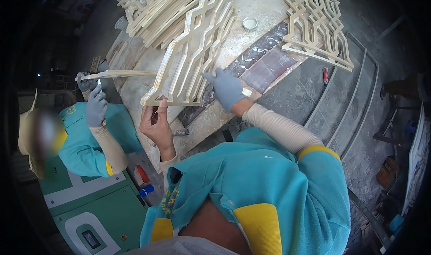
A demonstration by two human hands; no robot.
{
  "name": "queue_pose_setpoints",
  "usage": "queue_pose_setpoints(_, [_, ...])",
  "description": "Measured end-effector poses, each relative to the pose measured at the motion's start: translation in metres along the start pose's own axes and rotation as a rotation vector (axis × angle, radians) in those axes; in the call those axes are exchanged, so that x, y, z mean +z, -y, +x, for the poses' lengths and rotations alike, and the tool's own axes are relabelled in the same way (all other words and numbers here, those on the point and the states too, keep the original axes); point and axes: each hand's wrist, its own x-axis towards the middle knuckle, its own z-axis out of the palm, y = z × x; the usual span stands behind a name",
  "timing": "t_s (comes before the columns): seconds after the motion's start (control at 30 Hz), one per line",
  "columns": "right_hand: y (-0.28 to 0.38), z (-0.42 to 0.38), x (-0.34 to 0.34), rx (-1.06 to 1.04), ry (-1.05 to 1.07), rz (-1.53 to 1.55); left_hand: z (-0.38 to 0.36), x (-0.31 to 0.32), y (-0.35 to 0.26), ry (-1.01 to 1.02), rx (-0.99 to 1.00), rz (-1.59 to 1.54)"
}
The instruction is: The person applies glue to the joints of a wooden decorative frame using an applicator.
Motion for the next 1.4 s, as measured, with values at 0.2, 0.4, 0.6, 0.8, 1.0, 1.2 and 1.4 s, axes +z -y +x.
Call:
queue_pose_setpoints(0.2, [0.003,-0.002,-0.016,-0.061,0.141,0.148,0.003,0.004,-0.001,-0.011,-0.011,-0.036])
queue_pose_setpoints(0.4, [-0.003,0.0,-0.001,-0.038,0.09,0.005,0.002,0.003,0.001,0.007,-0.016,-0.009])
queue_pose_setpoints(0.6, [-0.034,0.015,-0.048,-0.2,0.519,0.199,0.003,0.003,0.004,-0.005,-0.028,-0.033])
queue_pose_setpoints(0.8, [-0.145,0.102,-0.092,0.322,0.183,-0.11,0.003,0.004,0.001,-0.038,-0.05,-0.062])
queue_pose_setpoints(1.0, [-0.186,0.169,-0.084,0.272,0.161,-0.446,0.003,0.002,-0.003,-0.017,-0.065,-0.022])
queue_pose_setpoints(1.2, [-0.194,0.185,-0.063,0.119,0.224,-0.507,0.0,-0.001,-0.001,0.005,-0.095,-0.001])
queue_pose_setpoints(1.4, [-0.197,0.188,-0.066,0.195,0.284,-0.472,0.005,0.003,-0.004,-0.022,-0.089,-0.024])
